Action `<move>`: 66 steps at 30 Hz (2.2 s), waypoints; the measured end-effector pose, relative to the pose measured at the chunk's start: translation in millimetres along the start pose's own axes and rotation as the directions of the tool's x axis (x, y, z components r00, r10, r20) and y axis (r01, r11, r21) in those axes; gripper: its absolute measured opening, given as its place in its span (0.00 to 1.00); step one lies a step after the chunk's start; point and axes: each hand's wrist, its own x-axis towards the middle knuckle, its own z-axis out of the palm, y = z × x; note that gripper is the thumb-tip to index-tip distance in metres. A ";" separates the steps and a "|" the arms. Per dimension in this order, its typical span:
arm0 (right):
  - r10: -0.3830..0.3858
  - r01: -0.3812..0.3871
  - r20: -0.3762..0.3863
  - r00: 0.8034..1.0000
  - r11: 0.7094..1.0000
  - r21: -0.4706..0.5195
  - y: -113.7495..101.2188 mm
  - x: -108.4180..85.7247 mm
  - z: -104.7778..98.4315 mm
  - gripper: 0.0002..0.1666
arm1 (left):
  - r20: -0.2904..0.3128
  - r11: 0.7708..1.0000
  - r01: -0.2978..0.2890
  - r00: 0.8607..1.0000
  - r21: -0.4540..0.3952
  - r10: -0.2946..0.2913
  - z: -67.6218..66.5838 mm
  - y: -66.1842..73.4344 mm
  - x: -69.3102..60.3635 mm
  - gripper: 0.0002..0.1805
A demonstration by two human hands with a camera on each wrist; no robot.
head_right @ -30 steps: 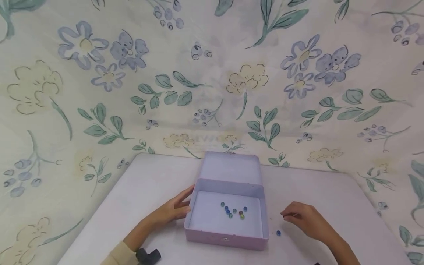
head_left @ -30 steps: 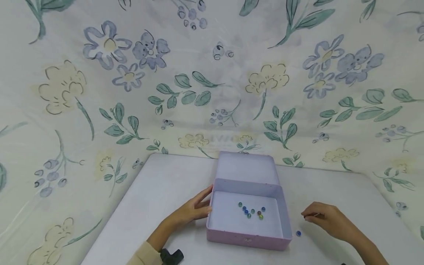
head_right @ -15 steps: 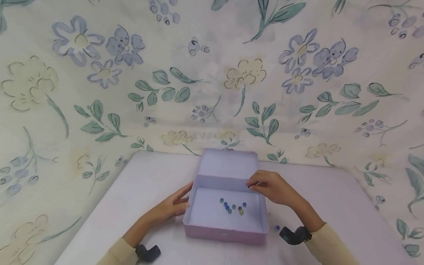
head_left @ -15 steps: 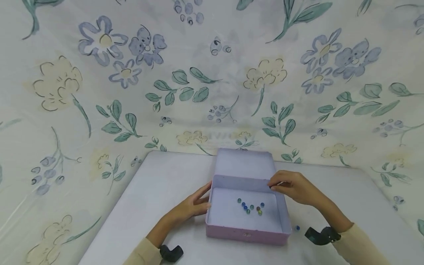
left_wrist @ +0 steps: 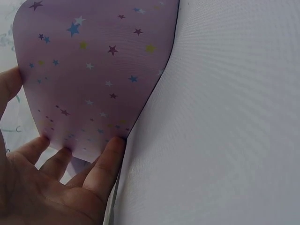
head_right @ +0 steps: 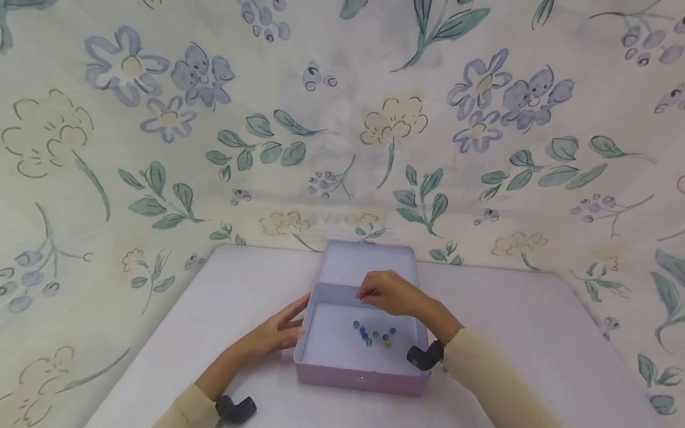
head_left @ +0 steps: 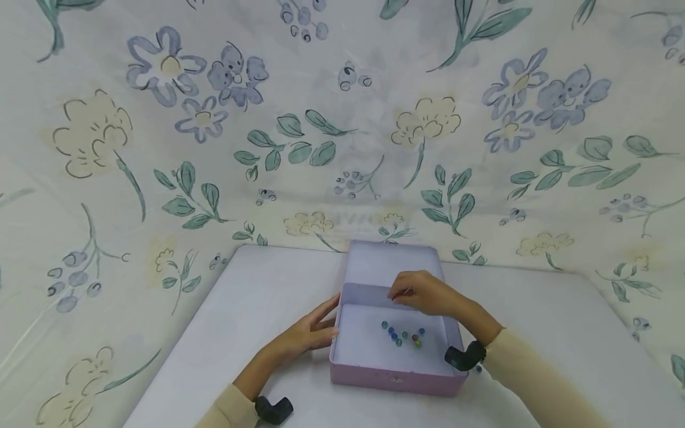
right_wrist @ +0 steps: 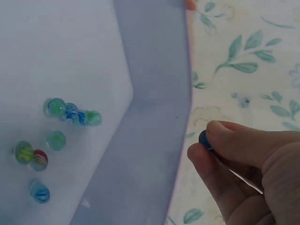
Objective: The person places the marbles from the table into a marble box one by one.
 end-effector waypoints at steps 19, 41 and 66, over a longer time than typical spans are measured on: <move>0.011 0.001 0.082 0.997 0.990 -0.144 20.4 23.7 56.2 0.05 | -0.014 1.000 -0.001 1.000 0.015 0.002 -5.3 6.9 1.7 0.41; 0.041 -0.029 0.116 0.992 0.995 -0.101 21.6 15.3 55.4 0.09 | -0.008 1.000 -0.001 1.000 -0.005 0.001 1.6 2.9 -1.0 0.41; 0.199 -0.205 -0.251 0.947 0.979 0.001 24.9 -123.1 -35.5 0.11 | 0.004 1.000 -0.025 1.000 -0.007 0.025 -2.3 -0.7 3.6 0.40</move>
